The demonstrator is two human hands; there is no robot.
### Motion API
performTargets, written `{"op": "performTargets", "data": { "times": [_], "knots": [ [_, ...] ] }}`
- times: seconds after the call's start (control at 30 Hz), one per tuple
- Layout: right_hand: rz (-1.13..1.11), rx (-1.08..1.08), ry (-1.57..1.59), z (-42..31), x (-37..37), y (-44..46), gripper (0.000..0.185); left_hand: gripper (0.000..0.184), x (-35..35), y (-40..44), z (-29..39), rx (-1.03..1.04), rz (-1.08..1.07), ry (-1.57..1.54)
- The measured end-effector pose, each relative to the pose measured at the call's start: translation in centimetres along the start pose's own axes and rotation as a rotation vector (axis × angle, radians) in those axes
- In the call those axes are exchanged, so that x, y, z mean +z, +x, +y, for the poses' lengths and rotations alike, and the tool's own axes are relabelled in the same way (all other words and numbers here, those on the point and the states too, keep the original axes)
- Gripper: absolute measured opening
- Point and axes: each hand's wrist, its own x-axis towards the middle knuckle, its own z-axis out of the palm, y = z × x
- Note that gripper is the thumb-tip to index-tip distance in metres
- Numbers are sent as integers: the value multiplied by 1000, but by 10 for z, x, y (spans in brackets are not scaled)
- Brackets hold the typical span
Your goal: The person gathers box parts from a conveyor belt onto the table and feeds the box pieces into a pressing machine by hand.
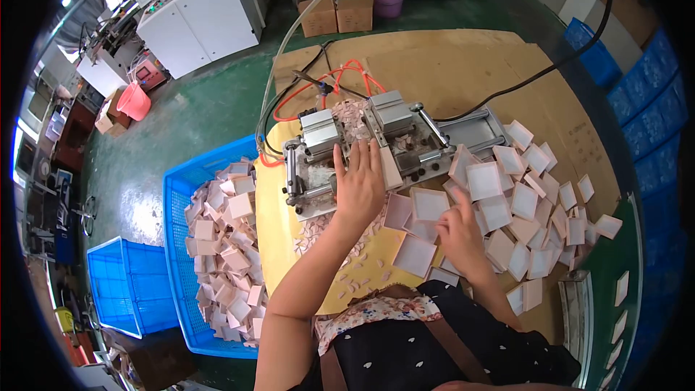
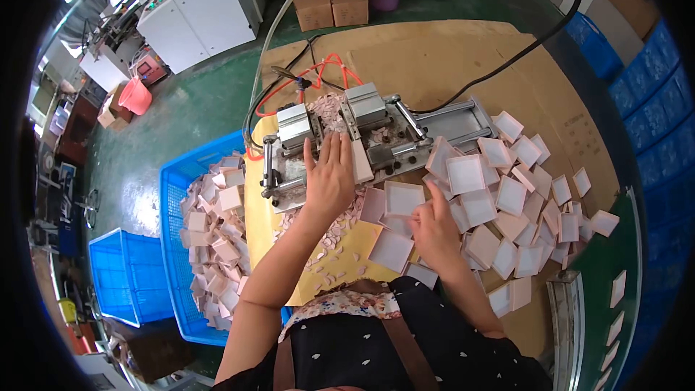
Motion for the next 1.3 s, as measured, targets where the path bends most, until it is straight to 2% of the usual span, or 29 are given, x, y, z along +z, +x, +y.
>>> {"op": "performTargets", "data": {
  "times": [0.03,0.1,0.13,0.23,0.27,0.33,0.37,0.4,0.43,0.47,0.5,0.53,0.6,0.63,0.7,0.73,0.8,0.83,0.87,0.93,0.97,1.0,1.03,1.07,1.1,1.17,1.2,1.27,1.3],
  "knots": [
    [2,6,-3,3,-4,-1,19,53,2,2,0,0,2,20],
    [108,186,259,13,-12,-7,19,54,4,4,3,-9,-12,55],
    [109,194,257,13,-12,-8,19,54,5,5,4,-3,-16,51],
    [233,439,1026,15,-10,2,25,52,1,5,5,-13,-7,55],
    [202,463,1120,14,-4,8,39,52,-2,5,4,28,-34,47],
    [188,487,1303,3,11,25,53,53,-18,5,0,64,-72,-6],
    [113,473,1370,-7,11,34,64,59,-28,2,-3,7,12,-49],
    [59,490,1445,-15,16,41,65,67,-41,-3,-8,-48,94,-94],
    [6,510,1522,-22,22,45,65,96,-66,-9,-14,-203,-50,-108],
    [-91,525,1611,-21,35,48,57,112,-75,-19,-23,-324,-30,-65],
    [-136,540,1574,-26,45,53,51,127,-80,-27,-32,-441,-10,-19],
    [-188,557,1534,-32,54,58,45,128,-82,-32,-41,-436,106,-74],
    [-176,517,1490,-34,74,70,40,117,-84,-32,-42,-323,68,-161],
    [-164,500,1483,-34,78,76,40,92,-83,-29,-37,-250,-17,-347],
    [-142,478,1450,-37,77,80,40,68,-54,-30,-31,31,-50,-249],
    [-146,475,1445,-37,73,78,40,54,-43,-23,-29,79,-60,-260],
    [27,262,764,-34,66,64,39,54,-32,-19,-32,57,-70,-369],
    [12,242,503,-26,59,51,35,49,-36,-14,-31,56,-58,-394],
    [13,249,490,-21,55,40,35,48,-40,-8,-29,41,-96,-383],
    [-410,10,-148,-15,47,18,25,45,-42,4,-24,11,-182,-470],
    [-412,14,-152,-17,47,9,25,46,-40,8,-22,15,-218,-514],
    [-396,12,-57,-18,49,4,24,47,-38,12,-21,19,-245,-553],
    [-376,-4,31,-16,49,9,25,50,-37,8,-21,75,-50,-523],
    [-370,39,167,-22,41,14,22,54,-52,7,-24,19,18,-515],
    [-369,36,171,-21,44,17,22,59,-68,3,-30,-31,70,-509],
    [-195,226,1284,-19,52,18,16,80,-79,-19,-55,-290,93,-352],
    [-187,298,1506,-28,41,29,13,90,-90,-29,-64,-451,61,-224],
    [-129,469,1712,-37,49,50,13,97,-98,-36,-68,-455,193,-103],
    [-91,455,1706,-34,70,56,16,100,-96,-37,-64,-443,129,-160]
  ]
}}
